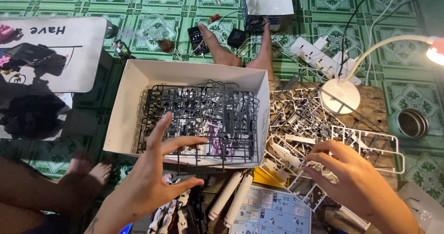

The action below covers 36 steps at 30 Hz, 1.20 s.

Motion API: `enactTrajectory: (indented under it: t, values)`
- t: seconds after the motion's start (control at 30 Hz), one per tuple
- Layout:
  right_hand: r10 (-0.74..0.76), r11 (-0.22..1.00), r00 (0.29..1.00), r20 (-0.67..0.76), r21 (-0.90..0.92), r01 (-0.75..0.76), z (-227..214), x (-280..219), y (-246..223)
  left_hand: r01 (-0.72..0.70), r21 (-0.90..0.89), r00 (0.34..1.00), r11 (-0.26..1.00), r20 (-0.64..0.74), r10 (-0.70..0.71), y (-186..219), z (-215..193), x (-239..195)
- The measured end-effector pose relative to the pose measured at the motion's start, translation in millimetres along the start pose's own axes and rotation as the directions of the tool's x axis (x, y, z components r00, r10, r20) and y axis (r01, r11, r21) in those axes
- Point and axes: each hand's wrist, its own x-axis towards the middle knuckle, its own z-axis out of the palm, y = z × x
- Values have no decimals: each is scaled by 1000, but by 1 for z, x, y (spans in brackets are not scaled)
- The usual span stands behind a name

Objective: Assembling a plastic model robot by cutting parts from runners and snapping them together according to instructions.

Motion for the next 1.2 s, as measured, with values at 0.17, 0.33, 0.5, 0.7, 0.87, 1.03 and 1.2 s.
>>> enactTrajectory:
  t: [0.17, 0.33, 0.5, 0.7, 0.87, 1.03, 1.2]
  values:
    - [-27, 1000, 998, -57, 2, 27, -7, -1, -7, -8, -31, 999, 999, 40, 9, 7, 2, 6]
    - [141, 973, 982, -126, 200, -114, -13, -3, -20, 93, -156, 964, 983, 263, -50, 19, 5, 14]
    - [349, 296, 924, 157, 917, -267, -8, -19, -22, 153, -158, 862, 975, 504, -53, 35, 23, 18]
    - [302, 293, 932, 201, 911, -291, -10, -46, -34, 217, 2, 753, 976, 636, -169, 65, 40, 21]
    - [295, 181, 930, 220, 943, -280, -9, -74, -36, 209, 70, 666, 975, 720, -194, 76, 64, 18]
    - [315, 289, 939, 137, 929, -232, -12, -102, -37, 21, 94, 749, 995, 658, -78, 89, 78, 8]
    - [584, 83, 812, -19, 996, -37, -7, -135, -39, -142, 15, 990, 990, 21, 141, 96, 94, -9]
